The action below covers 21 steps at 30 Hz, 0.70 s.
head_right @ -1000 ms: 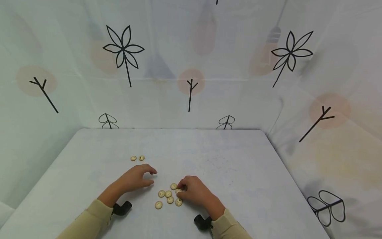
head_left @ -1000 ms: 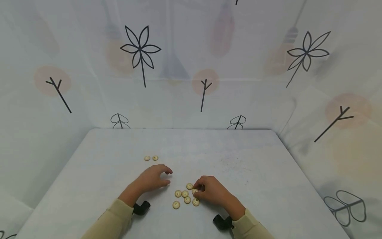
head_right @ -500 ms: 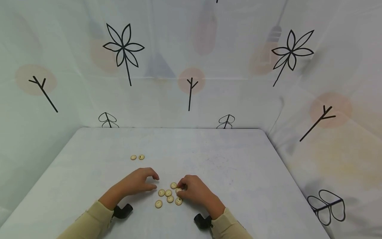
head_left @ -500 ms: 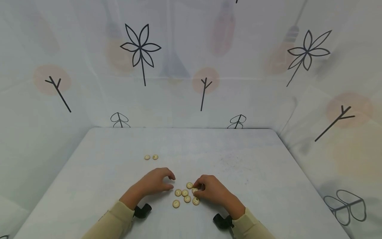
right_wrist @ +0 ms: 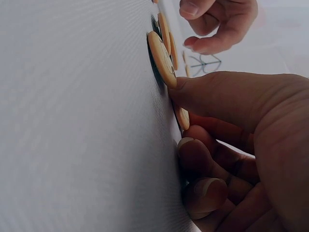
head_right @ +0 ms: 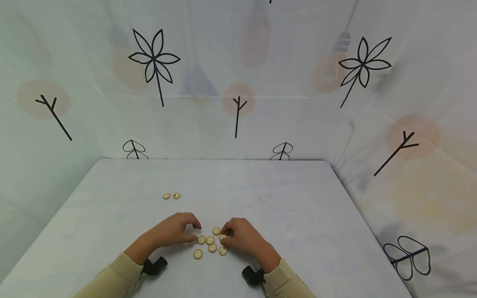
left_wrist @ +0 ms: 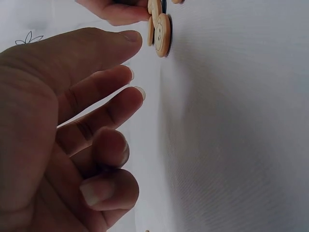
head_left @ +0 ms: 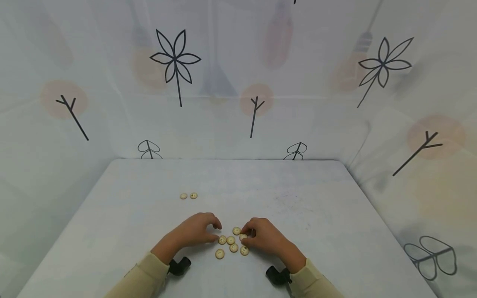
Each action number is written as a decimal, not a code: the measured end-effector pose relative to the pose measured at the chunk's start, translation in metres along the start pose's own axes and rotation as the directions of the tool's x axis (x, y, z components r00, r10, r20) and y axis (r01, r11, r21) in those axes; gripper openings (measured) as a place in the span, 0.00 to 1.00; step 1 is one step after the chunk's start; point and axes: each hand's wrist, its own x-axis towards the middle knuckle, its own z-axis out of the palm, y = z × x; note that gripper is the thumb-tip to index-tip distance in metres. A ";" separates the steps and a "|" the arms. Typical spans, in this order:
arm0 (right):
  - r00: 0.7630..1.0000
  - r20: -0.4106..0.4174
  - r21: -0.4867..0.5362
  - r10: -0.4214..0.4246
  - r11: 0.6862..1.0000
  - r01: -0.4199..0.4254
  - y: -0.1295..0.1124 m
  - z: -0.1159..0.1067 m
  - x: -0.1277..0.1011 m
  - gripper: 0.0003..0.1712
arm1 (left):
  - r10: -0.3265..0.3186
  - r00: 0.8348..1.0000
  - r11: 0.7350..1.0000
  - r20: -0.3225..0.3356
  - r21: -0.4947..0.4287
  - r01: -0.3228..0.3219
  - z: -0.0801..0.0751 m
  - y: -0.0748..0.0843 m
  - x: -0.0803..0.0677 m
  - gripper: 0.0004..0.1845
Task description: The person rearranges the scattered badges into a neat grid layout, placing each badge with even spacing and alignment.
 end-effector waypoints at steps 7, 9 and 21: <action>1.000 -0.006 0.000 -0.020 1.000 0.020 0.001 0.000 0.000 0.09 | 0.037 0.999 0.999 0.011 0.004 -0.037 0.000 0.005 -0.002 0.11; 1.000 -0.007 0.007 -0.025 1.000 0.025 0.002 0.000 0.000 0.09 | 0.043 0.999 0.999 0.013 0.009 -0.044 0.000 0.006 -0.003 0.11; 0.999 -0.005 0.013 -0.034 0.999 0.034 0.003 0.000 -0.001 0.09 | 0.086 0.995 0.996 0.046 0.020 -0.087 0.002 0.011 0.000 0.13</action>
